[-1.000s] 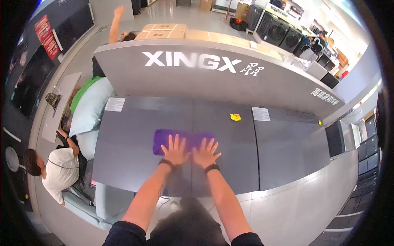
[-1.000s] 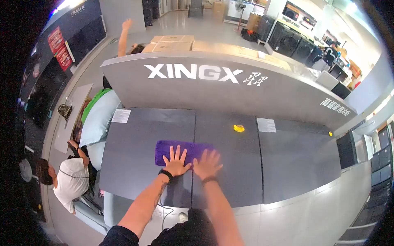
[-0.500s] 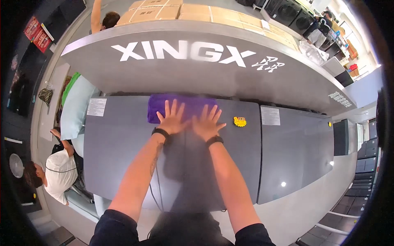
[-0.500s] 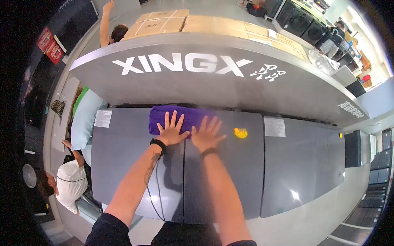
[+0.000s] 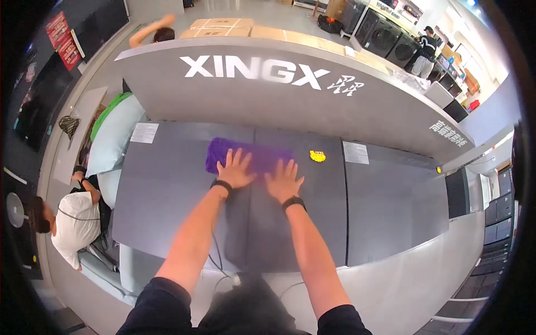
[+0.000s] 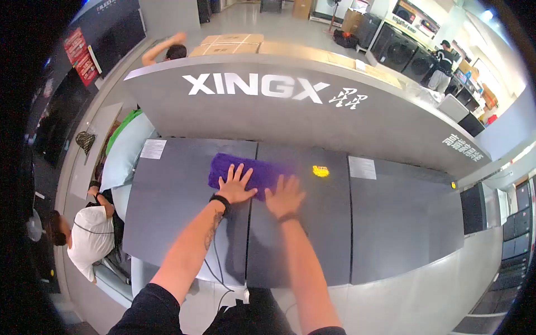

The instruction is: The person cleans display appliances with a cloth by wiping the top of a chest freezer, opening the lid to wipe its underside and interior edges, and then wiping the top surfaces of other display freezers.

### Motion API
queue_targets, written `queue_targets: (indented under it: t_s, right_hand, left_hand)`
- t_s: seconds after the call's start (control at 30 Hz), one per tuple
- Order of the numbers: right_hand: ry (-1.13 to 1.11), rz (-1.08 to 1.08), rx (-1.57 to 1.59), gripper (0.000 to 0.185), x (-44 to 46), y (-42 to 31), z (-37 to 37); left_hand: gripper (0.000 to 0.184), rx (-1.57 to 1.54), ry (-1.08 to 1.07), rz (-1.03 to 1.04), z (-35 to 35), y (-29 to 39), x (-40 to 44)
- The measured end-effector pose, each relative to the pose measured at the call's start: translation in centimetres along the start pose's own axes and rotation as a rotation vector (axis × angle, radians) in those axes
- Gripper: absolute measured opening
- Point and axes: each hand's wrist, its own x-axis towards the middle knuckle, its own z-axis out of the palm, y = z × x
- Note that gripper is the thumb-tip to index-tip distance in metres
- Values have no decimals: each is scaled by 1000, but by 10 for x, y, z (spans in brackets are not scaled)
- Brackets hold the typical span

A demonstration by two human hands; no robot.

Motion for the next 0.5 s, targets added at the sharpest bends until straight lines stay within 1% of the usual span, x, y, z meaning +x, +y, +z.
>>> queue_targets:
  t_s: [0.2, 0.27, 0.37, 0.5]
  right_hand:
    - [-57, 19, -9, 77, -126, 25, 21]
    - [-94, 31, 11, 78, -172, 32, 27]
    - [-100, 36, -33, 79, -217, 39, 31]
    - [-73, 64, -155, 78, -273, 48, 42]
  left_hand:
    - [88, -45, 64, 16, 67, 19, -116]
    - [87, -71, 141, 53, 96, 22, -153]
    - [87, -50, 65, 50, 121, 30, -199]
    - [82, -46, 40, 93, 137, 44, -250]
